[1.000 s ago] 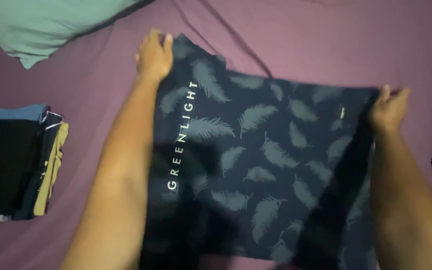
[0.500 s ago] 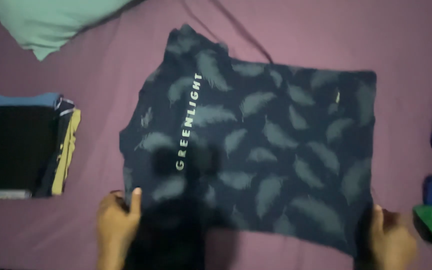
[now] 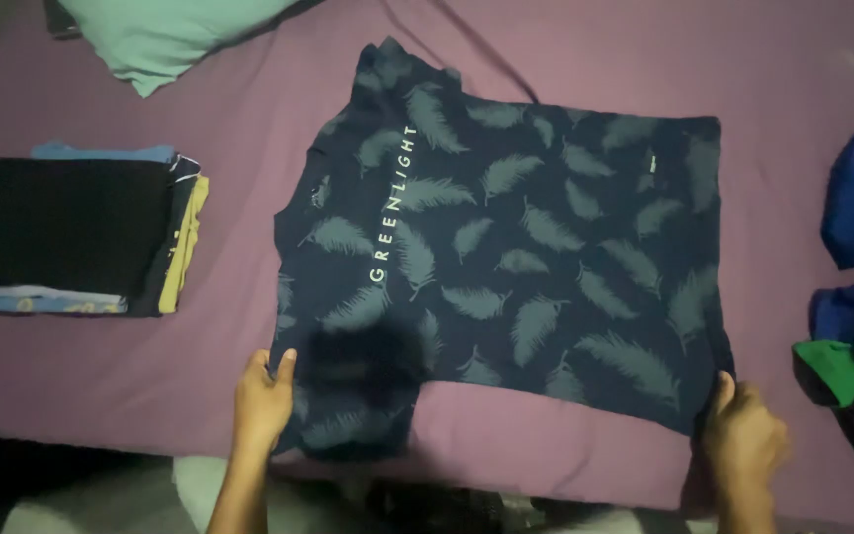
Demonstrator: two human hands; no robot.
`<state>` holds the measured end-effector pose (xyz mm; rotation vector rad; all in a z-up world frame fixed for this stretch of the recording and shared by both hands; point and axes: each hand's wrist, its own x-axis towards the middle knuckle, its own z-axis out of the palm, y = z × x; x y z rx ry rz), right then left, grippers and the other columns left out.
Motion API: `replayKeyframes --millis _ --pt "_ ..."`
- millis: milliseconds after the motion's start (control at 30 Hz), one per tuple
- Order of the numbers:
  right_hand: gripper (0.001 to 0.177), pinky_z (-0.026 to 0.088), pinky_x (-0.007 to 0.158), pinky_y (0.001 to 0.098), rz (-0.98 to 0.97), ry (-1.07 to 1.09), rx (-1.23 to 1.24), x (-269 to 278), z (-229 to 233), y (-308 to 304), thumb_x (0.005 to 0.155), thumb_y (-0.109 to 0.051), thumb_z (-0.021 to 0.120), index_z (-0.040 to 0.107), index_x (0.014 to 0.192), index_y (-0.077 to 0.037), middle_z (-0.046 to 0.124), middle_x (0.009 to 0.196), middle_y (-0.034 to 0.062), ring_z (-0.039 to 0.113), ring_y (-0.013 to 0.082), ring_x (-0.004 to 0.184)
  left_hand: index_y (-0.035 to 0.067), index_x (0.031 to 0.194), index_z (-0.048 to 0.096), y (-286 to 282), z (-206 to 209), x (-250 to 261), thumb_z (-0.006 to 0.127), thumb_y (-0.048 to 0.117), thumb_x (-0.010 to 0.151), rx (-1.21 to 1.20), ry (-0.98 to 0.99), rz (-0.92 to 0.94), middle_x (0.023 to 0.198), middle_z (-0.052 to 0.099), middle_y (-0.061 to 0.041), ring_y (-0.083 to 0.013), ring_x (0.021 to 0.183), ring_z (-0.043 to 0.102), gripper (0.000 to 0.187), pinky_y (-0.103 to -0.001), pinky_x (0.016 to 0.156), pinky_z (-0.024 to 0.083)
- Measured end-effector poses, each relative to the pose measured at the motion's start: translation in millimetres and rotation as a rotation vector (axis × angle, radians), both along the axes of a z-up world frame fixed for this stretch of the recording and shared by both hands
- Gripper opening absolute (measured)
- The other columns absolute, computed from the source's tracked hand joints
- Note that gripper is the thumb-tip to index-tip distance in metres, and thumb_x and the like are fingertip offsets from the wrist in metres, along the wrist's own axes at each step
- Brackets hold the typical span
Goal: Folding t-shirts on a bed and stacking them.
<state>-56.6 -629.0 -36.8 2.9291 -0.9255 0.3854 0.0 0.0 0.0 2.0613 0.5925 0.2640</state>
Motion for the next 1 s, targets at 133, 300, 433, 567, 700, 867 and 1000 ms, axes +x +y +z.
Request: replayKeyframes --millis 133,300,433,567,700,867,1000 --pt "0.055 0.053 0.077 0.0586 0.010 -0.029 0.143 2 15 2 0.116 -0.052 0.051 0.074 0.101 -0.005 0.070 0.085 0.0298 0.067 0.0526 0.084 -0.003 0.097 0.065 3 10 0 0.068 0.039 0.094 0.092 0.098 -0.055 0.073 0.065 -0.020 -0.0309 0.066 0.063 0.042 -0.044 0.067 0.050" --pt "0.055 0.051 0.085 0.0593 0.014 -0.021 0.306 0 26 8 0.106 -0.055 0.055 0.076 0.112 -0.004 0.071 0.100 0.0307 0.065 0.0555 0.097 -0.016 0.090 0.064 12 22 -20 0.071 0.047 0.098 0.184 0.398 -0.131 0.081 0.062 -0.031 -0.0368 0.073 0.061 0.064 -0.048 0.071 0.050" --pt "0.055 0.052 0.084 0.0585 -0.008 -0.038 0.280 -10 -12 -2 0.112 -0.053 0.054 0.075 0.106 -0.002 0.071 0.096 0.0313 0.066 0.0546 0.095 -0.003 0.115 0.070 13 36 -45 0.079 0.034 0.085 -0.298 0.280 -0.354 0.104 0.079 -0.009 -0.0197 0.093 0.070 0.048 -0.032 0.088 0.051" --pt "0.057 0.052 0.077 0.0586 -0.019 -0.121 0.175 -19 0 8 0.117 -0.051 0.053 0.072 0.096 -0.002 0.070 0.085 0.0307 0.067 0.0539 0.087 0.002 0.125 0.067 19 33 -54 0.073 0.024 0.084 -0.597 0.185 -0.239 0.109 0.079 -0.005 -0.0171 0.095 0.072 0.046 -0.033 0.088 0.055" --pt "0.054 0.052 0.073 0.0586 -0.040 -0.068 0.145 -17 4 11 0.113 -0.053 0.055 0.072 0.096 -0.004 0.070 0.084 0.0303 0.067 0.0535 0.083 0.006 0.124 0.070 24 24 -55 0.074 0.022 0.089 -0.478 0.426 -0.160 0.101 0.074 -0.009 -0.0219 0.079 0.057 0.039 -0.043 0.069 0.042" --pt "0.040 0.050 0.074 0.0540 0.082 -0.237 -0.138 -27 74 71 0.104 -0.046 0.066 0.069 0.110 -0.006 0.070 0.091 0.0244 0.067 0.0465 0.088 0.002 0.115 0.063 1 73 -56 0.086 0.032 0.077 0.436 0.334 -0.110 0.096 0.071 -0.022 -0.0393 0.089 0.065 0.054 -0.048 0.073 0.052" --pt "0.029 0.049 0.085 0.0480 0.509 -0.562 -0.146 22 105 165 0.103 -0.024 0.071 0.066 0.114 0.002 0.067 0.102 0.0210 0.063 0.0403 0.097 -0.002 0.102 0.068 -67 86 -17 0.068 0.015 0.088 0.763 -0.553 -0.268 0.098 0.070 -0.022 -0.0405 0.093 0.067 0.022 -0.048 0.083 0.054"
